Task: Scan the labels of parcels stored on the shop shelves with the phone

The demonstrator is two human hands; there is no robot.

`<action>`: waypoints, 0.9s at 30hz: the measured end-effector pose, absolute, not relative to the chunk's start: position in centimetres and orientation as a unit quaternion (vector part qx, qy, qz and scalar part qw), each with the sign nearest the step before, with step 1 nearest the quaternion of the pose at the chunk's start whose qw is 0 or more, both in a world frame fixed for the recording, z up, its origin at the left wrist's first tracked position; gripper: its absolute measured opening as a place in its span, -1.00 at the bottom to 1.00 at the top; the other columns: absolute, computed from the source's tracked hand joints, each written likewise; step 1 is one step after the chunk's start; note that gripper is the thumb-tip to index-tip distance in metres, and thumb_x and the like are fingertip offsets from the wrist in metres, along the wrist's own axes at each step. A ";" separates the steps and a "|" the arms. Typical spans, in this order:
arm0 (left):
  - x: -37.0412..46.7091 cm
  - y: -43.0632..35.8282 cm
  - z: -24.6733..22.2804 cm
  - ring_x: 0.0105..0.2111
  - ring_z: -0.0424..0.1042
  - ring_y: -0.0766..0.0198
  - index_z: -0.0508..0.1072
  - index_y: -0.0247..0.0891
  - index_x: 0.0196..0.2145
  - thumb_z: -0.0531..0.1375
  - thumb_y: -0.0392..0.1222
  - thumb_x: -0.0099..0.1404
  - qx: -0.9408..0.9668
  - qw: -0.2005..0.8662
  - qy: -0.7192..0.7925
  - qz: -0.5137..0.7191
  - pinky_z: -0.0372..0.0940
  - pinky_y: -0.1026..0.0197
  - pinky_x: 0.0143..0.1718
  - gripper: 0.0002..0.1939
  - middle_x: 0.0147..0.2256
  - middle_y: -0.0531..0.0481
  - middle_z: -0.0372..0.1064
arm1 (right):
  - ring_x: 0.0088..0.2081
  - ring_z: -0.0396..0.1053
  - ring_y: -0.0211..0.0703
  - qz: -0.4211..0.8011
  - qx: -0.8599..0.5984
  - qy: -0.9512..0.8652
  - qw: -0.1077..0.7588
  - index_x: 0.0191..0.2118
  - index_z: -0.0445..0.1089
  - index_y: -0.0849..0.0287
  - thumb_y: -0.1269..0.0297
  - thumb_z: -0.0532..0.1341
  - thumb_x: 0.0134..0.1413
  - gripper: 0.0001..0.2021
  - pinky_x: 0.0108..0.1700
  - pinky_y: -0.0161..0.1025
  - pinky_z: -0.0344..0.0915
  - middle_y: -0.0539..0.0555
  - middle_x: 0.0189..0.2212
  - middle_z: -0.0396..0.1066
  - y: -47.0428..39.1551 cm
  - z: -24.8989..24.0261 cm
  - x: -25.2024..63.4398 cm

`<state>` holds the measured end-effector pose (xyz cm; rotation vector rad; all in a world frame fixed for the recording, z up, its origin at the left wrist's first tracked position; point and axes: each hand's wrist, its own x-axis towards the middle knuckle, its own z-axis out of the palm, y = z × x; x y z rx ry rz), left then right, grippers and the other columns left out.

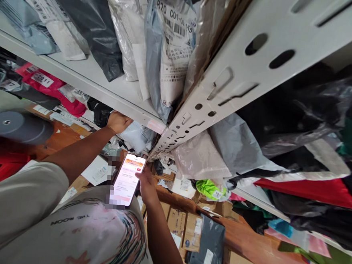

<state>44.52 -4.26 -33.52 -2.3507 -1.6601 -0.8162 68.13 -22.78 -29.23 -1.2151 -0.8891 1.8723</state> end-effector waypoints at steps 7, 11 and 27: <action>44.5 -4.3 -33.5 -0.50 0.45 0.16 0.52 -0.24 -0.61 -0.06 0.00 0.38 -0.784 0.083 -0.550 -0.276 0.19 0.08 -0.36 -0.44 -0.53 -0.09 0.48 | -0.22 0.52 -0.01 0.738 -0.474 -0.327 0.351 -0.20 0.37 0.05 0.28 0.33 -0.17 -0.69 -0.16 -0.10 0.39 -0.01 -0.27 0.59 -22.5 -29.1 68.1; 44.6 -4.3 -33.5 -0.50 0.44 0.16 0.52 -0.24 -0.62 -0.06 0.00 0.38 -0.782 0.084 -0.551 -0.277 0.18 0.08 -0.37 -0.44 -0.53 -0.10 0.48 | -0.27 0.53 0.00 0.739 -0.479 -0.336 0.335 -0.19 0.37 0.05 0.43 0.39 -0.30 -0.57 -0.18 -0.08 0.40 -0.04 -0.33 0.59 -22.7 -28.8 68.3; 44.5 -4.3 -33.5 -0.50 0.43 0.19 0.51 -0.23 -0.63 -0.06 0.00 0.39 -0.786 0.087 -0.545 -0.279 0.17 0.09 -0.38 -0.44 -0.56 -0.08 0.45 | -0.35 0.50 -0.01 0.740 -0.471 -0.308 0.368 -0.26 0.41 0.01 0.32 0.22 -0.14 -0.78 -0.27 -0.10 0.39 -0.09 -0.47 0.54 -22.6 -29.1 68.0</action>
